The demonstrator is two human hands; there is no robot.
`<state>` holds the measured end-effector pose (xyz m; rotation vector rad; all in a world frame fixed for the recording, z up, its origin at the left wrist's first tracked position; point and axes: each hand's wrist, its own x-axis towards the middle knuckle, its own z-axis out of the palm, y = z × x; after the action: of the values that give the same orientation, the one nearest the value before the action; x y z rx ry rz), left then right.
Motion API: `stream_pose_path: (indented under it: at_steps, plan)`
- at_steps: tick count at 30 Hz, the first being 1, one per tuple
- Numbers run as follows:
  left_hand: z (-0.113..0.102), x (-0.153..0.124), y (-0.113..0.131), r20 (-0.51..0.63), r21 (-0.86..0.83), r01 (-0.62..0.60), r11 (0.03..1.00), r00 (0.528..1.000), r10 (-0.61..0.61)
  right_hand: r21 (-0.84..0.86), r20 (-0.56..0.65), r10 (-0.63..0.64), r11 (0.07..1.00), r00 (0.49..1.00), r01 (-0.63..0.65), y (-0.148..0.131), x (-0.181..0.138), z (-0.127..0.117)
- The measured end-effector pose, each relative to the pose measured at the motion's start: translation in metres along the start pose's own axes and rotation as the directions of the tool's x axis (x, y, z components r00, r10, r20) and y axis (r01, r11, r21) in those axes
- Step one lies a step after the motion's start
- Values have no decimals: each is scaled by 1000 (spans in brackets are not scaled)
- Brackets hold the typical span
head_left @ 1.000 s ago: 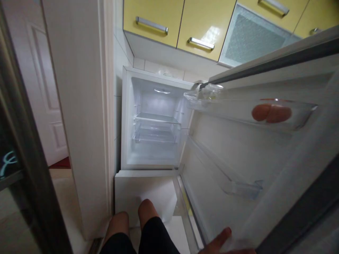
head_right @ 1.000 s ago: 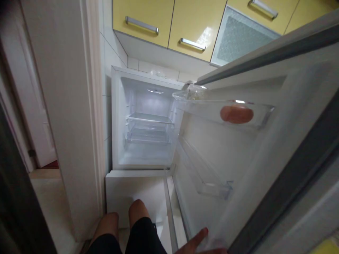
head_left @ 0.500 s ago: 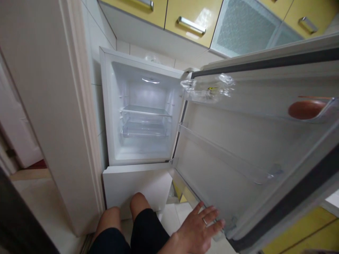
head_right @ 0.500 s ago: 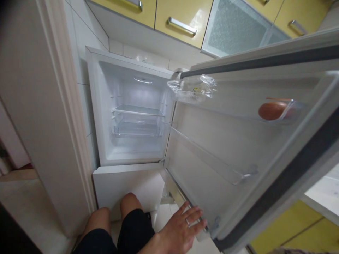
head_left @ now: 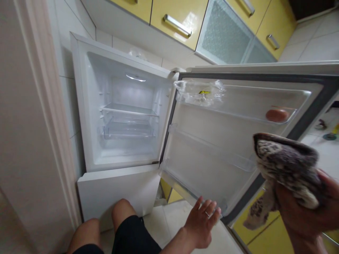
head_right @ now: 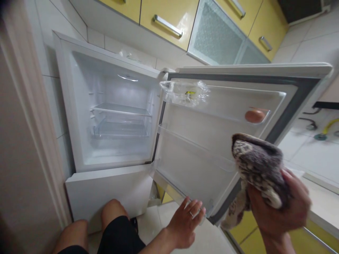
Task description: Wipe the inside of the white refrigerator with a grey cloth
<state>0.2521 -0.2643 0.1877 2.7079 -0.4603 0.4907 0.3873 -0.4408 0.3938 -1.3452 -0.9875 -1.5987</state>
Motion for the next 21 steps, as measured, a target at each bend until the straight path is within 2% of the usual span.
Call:
stream_pose_path:
  at_steps: [2, 8, 13, 18, 21]
  plan:
    - [-4, 2, 0, 36, -16, 0, 1000, 999, 1, 7, -5, -69, 998, 998, 69, -4, 14, 13]
    - [-12, 4, 2, 49, -78, 2, 997, 999, 2, 19, 155, -174, 985, 973, 173, -33, 32, 42]
    - [-13, 7, 4, 46, -78, 12, 997, 999, -9, 33, 381, -276, 958, 882, 285, -51, 46, 57]
    - [-16, 10, 1, 46, -79, -23, 997, 999, 26, 75, 464, -296, 952, 835, 296, -61, 56, 94]
    - [-7, 9, -9, 65, -7, -60, 998, 996, 60, 117, 480, -296, 954, 826, 275, -69, 58, 120]
